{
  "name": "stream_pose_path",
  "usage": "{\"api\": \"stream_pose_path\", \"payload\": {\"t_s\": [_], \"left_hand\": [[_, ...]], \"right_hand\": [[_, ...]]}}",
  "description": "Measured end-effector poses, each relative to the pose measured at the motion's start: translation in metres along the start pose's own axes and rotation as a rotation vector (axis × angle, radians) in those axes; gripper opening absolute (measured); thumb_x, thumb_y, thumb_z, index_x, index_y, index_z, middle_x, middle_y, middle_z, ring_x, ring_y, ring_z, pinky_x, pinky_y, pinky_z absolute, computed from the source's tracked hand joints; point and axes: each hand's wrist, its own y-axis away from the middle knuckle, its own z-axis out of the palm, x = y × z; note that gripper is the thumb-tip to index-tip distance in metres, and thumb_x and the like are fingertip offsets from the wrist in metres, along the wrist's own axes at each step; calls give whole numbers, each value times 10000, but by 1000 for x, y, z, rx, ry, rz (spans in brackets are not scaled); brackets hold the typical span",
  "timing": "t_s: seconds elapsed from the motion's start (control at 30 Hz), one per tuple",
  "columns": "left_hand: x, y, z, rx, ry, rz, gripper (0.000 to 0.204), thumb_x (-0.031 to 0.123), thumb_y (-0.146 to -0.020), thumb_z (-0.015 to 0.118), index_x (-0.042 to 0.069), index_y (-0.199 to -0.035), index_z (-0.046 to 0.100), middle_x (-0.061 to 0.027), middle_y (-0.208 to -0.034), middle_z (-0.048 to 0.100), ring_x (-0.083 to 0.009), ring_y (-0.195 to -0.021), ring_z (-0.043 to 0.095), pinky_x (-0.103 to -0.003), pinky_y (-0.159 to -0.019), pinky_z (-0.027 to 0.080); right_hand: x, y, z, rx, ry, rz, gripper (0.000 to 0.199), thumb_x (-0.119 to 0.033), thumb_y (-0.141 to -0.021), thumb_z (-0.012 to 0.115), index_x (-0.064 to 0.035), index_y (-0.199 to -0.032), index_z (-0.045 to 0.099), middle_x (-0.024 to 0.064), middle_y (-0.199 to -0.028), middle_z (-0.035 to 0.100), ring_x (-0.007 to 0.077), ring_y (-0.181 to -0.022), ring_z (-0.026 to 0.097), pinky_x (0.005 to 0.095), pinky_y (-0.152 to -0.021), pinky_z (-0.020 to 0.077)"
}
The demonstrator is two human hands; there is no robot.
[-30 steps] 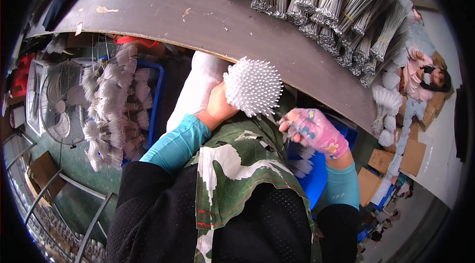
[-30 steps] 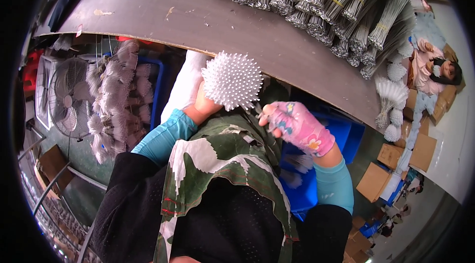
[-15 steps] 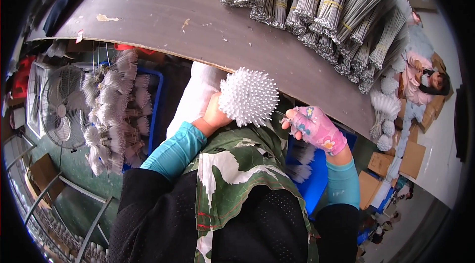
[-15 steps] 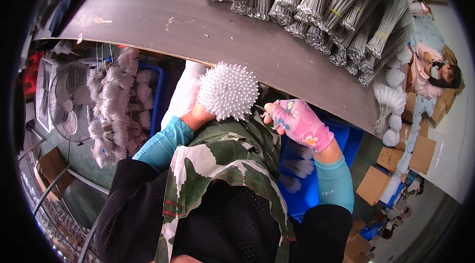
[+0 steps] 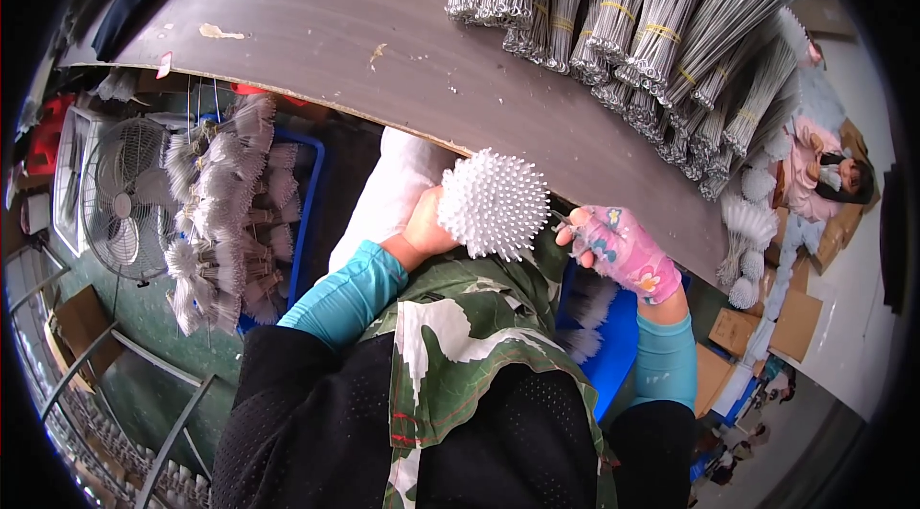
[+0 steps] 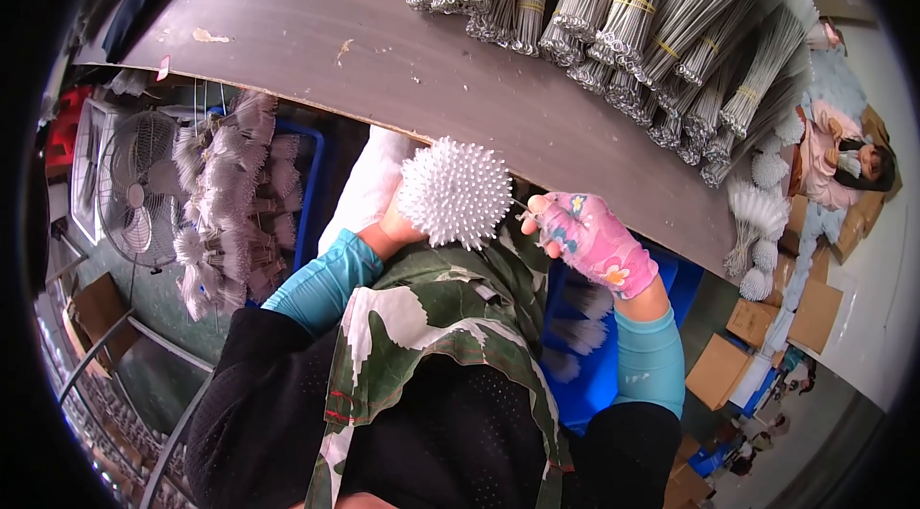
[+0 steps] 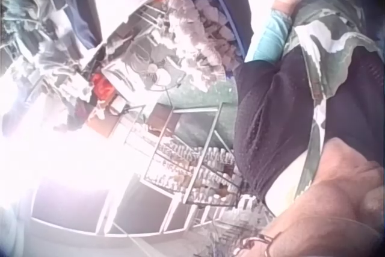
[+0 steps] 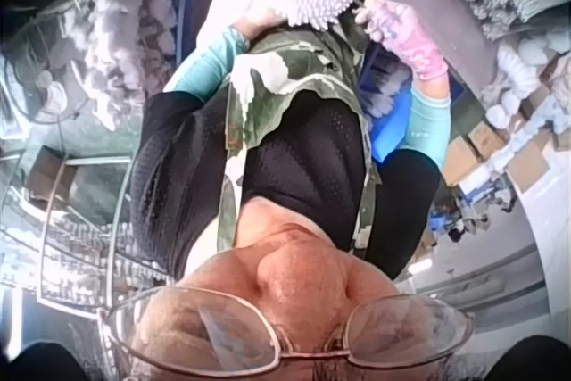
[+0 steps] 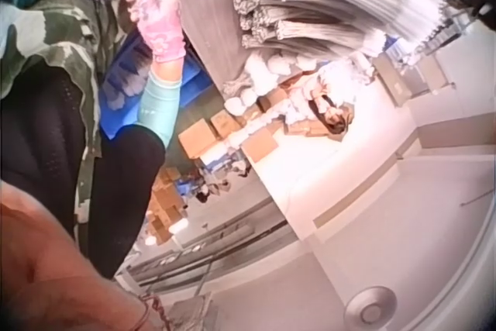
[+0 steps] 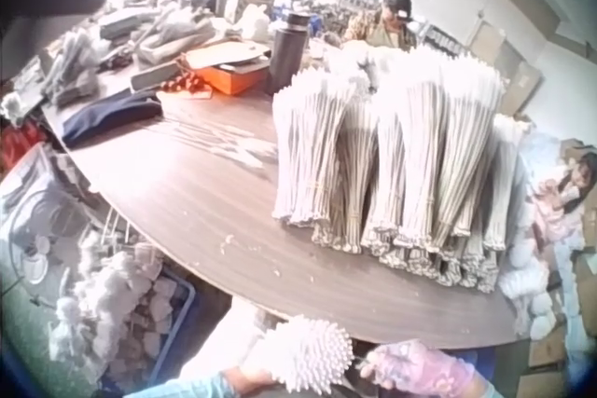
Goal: The person bundles white plastic spiked components, trims them with scissors, and inspects them by hand.
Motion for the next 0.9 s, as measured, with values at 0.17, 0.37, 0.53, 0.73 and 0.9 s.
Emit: {"api": "stream_pose_path", "payload": {"t_s": [0.17,0.37,0.53,0.73,0.9], "left_hand": [[4,-4,-4,-70,-24,-44,266,158,-836,636,38,-1074,649,-111,-1048,675,-240,-992,639,-340,-870,497],[3,-3,0,-43,357,-154,281,141,-847,633,30,-1105,630,-100,-1065,672,-198,-1004,629,-318,-885,489],[2,-4,-3,-75,98,-39,300,187,-841,631,35,-1100,634,-116,-1062,669,-229,-1005,631,-329,-888,487],[4,-1,-7,-114,-1,25,329,236,-831,611,40,-1094,636,-134,-1069,661,-286,-1010,622,-363,-895,485],[4,-3,-6,-113,-16,102,358,260,-831,602,37,-1110,629,-151,-1102,647,-305,-1036,608,-381,-914,477]], "right_hand": [[2,-4,-3,17,-92,14,377,-379,-952,533,-26,-873,640,-22,-656,555,32,-558,469,194,-509,364],[-1,-32,12,254,-254,-175,238,-277,-913,632,-39,-907,641,-22,-731,598,21,-573,472,177,-477,342],[-3,-64,26,200,-291,-322,163,-197,-885,670,-58,-970,670,-33,-794,633,22,-591,483,196,-490,359],[-3,-62,29,171,-405,-120,170,-223,-863,681,-88,-966,672,-65,-744,583,6,-511,439,184,-399,229],[-4,-63,32,225,-372,-77,198,-236,-847,704,-96,-982,665,-60,-731,565,13,-482,424,189,-384,239]]}}
